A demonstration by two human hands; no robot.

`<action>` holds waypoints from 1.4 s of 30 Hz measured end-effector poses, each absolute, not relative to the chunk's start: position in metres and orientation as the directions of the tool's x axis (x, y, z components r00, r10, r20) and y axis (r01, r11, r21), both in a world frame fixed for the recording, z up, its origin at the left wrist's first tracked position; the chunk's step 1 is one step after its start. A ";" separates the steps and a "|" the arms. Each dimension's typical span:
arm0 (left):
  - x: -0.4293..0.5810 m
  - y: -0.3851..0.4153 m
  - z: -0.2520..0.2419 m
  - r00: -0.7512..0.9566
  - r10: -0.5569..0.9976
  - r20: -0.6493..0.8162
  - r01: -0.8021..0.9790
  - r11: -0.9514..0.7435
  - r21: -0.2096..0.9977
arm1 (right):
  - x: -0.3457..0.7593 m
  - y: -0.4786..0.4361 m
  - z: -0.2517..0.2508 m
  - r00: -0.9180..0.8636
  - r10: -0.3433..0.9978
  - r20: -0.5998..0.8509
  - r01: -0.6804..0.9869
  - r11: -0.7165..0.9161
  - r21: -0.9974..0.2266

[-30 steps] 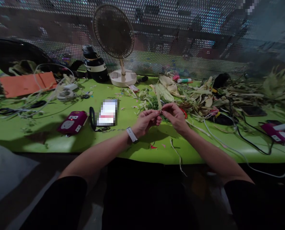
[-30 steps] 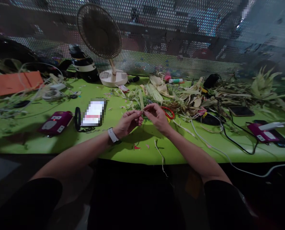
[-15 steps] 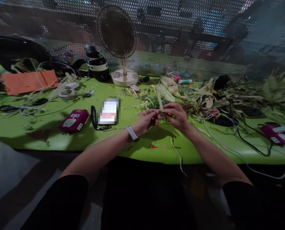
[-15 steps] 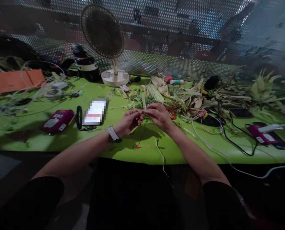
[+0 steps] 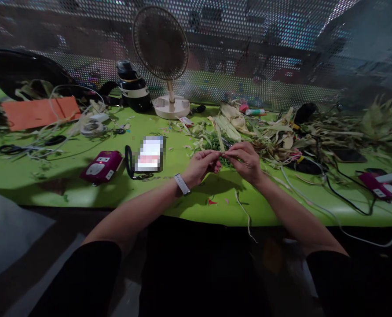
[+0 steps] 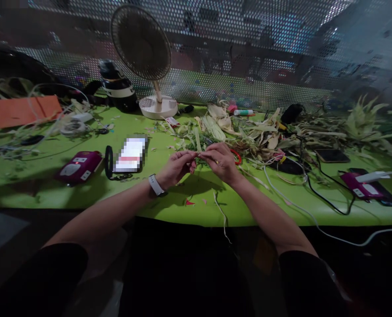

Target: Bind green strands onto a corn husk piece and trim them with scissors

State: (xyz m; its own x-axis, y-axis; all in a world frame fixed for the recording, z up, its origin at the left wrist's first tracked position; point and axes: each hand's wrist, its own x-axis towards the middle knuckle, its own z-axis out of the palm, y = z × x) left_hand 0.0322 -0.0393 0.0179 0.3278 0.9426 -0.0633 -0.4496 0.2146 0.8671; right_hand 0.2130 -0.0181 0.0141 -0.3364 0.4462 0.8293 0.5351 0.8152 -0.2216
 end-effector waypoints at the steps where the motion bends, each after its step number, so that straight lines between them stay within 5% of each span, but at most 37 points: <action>1: 0.032 -0.040 0.018 0.320 0.945 -0.059 -0.441 0.204 0.874 | 0.212 -0.019 0.014 -0.329 0.453 0.828 0.534 0.813 -0.233; 7: 0.034 -0.046 0.020 0.262 0.964 0.050 -0.395 0.060 0.917 | 0.205 -0.023 0.014 -0.255 0.497 0.829 0.400 0.835 -0.378; 13: 0.034 -0.048 0.021 0.233 0.960 0.156 -0.311 -0.078 0.947 | 0.199 -0.024 0.008 -0.201 0.676 0.709 0.283 0.733 -0.618; 21: 0.034 -0.044 0.012 0.235 0.950 0.206 -0.302 -0.130 0.944 | 0.197 -0.026 0.012 -0.195 0.635 0.747 0.346 0.758 -0.554; 29: 0.033 -0.042 0.009 0.221 0.905 0.364 -0.248 -0.309 0.918 | 0.194 -0.024 0.007 -0.192 0.863 0.467 0.141 0.496 -0.857; 35: 0.032 -0.045 0.008 0.275 0.880 0.387 -0.229 -0.331 0.916 | 0.196 -0.027 0.011 -0.225 0.829 0.512 0.201 0.554 -0.808; 42: 0.028 -0.043 0.007 0.312 0.852 0.419 -0.189 -0.377 0.907 | 0.198 -0.030 0.015 -0.274 0.677 0.683 0.299 0.735 -0.608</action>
State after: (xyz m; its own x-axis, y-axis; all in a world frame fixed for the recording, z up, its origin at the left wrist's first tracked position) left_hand 0.0282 -0.0431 0.0071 0.3123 0.8524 0.4194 -0.1887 -0.3770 0.9068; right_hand 0.1980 -0.0304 0.0146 -0.2742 0.6767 0.6833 0.2994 0.7353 -0.6080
